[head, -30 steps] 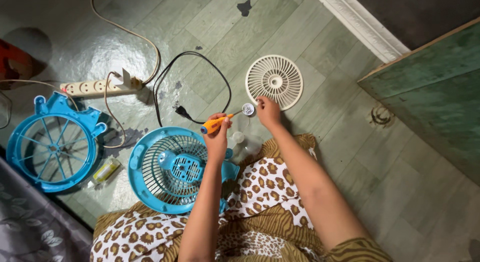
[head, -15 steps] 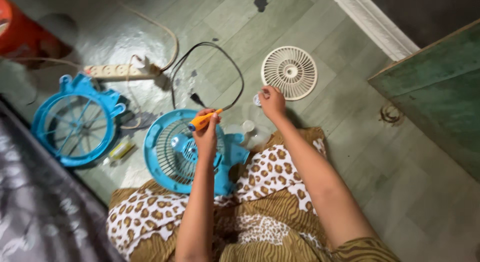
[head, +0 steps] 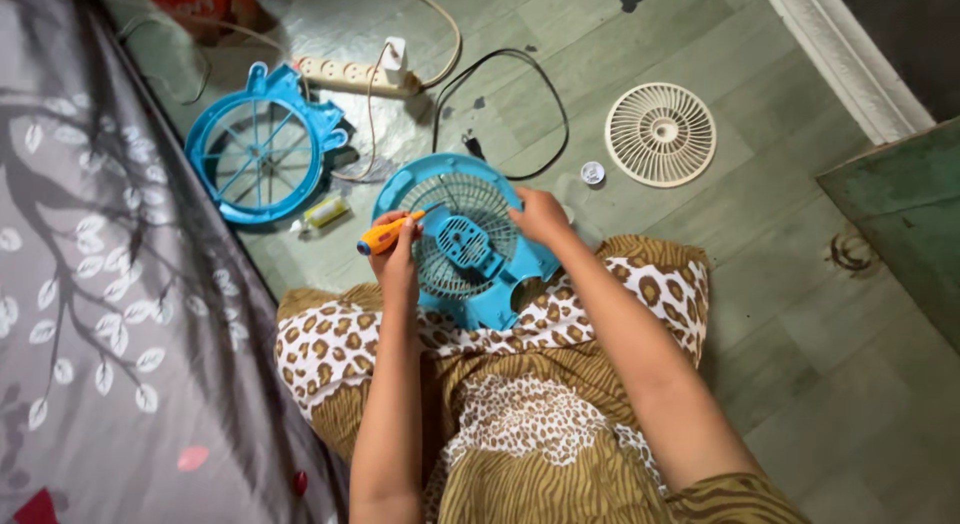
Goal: The person disassembles a small blue electric fan, applies lubricant to the motor shaft, and reassembles the fan components. They also plug the fan into a power strip to test it.
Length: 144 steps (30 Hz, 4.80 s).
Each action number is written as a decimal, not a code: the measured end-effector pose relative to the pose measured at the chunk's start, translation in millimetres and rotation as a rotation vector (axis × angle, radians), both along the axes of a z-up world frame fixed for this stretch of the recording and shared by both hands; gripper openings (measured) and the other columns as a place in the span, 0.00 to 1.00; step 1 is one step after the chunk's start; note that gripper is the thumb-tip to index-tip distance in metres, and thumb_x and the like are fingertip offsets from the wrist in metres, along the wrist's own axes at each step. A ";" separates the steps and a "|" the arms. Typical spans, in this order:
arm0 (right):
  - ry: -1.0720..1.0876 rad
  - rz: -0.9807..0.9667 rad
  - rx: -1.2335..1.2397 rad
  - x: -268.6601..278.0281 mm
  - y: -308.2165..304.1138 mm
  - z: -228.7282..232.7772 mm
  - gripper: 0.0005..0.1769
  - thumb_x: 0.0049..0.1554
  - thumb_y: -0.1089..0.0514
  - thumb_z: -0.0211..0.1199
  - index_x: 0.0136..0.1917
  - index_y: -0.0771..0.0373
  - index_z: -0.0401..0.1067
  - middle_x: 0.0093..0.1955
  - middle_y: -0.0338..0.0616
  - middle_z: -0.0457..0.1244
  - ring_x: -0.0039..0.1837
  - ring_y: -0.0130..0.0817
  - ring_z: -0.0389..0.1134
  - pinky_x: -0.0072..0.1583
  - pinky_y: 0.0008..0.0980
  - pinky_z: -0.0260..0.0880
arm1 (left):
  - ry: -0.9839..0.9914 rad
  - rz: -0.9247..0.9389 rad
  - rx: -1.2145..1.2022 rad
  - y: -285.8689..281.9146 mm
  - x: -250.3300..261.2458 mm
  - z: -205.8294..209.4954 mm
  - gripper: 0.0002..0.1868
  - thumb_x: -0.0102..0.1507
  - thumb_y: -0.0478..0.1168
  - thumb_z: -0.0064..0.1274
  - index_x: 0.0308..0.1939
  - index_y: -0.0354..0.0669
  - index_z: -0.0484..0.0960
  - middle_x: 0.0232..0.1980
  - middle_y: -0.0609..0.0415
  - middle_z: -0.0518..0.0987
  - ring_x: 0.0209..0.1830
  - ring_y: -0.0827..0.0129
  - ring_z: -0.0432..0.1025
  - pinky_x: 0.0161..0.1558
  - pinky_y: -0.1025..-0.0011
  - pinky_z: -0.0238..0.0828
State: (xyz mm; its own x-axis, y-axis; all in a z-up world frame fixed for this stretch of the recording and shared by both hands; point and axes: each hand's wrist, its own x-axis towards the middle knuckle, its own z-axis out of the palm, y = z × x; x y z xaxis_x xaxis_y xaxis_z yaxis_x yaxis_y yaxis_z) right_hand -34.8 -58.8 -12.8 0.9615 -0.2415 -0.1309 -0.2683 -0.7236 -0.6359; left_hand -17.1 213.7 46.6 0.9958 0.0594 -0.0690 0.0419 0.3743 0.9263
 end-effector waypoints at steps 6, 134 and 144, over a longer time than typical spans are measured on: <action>-0.053 -0.074 -0.014 -23.0 -25.9 -15.5 0.26 0.51 0.49 0.70 0.59 0.62 0.75 0.50 0.59 0.70 0.53 0.56 0.72 0.54 0.48 0.72 | 0.015 0.023 0.014 2.2 -11.3 -13.4 0.12 0.66 0.33 0.60 0.52 0.36 0.78 0.44 0.54 0.81 0.40 0.73 0.75 0.46 0.76 0.74; -0.222 0.844 -0.541 1.3 67.5 140.7 0.02 0.51 0.58 0.63 0.40 0.52 0.74 0.41 0.49 0.69 0.48 0.53 0.72 0.49 0.49 0.73 | -0.266 -0.663 0.587 -36.6 10.7 -20.4 0.20 0.57 0.31 0.60 0.54 0.42 0.83 0.49 0.50 0.86 0.37 0.71 0.77 0.38 0.71 0.73; 0.092 0.472 -0.379 -12.9 65.9 136.7 0.18 0.53 0.49 0.66 0.50 0.64 0.72 0.36 0.56 0.69 0.40 0.57 0.72 0.42 0.53 0.72 | -0.472 -0.470 0.726 -55.8 3.6 -17.4 0.12 0.53 0.31 0.65 0.39 0.37 0.81 0.39 0.45 0.82 0.42 0.55 0.78 0.47 0.64 0.76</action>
State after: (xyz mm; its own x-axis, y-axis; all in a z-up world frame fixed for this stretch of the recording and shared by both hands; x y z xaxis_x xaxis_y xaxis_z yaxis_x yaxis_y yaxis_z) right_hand -47.7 7.1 123.9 0.9650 0.1615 -0.2067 0.0946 -0.9492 -0.3002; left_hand -13.6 157.9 29.2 0.8447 -0.4791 0.2384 -0.3926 -0.2521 0.8845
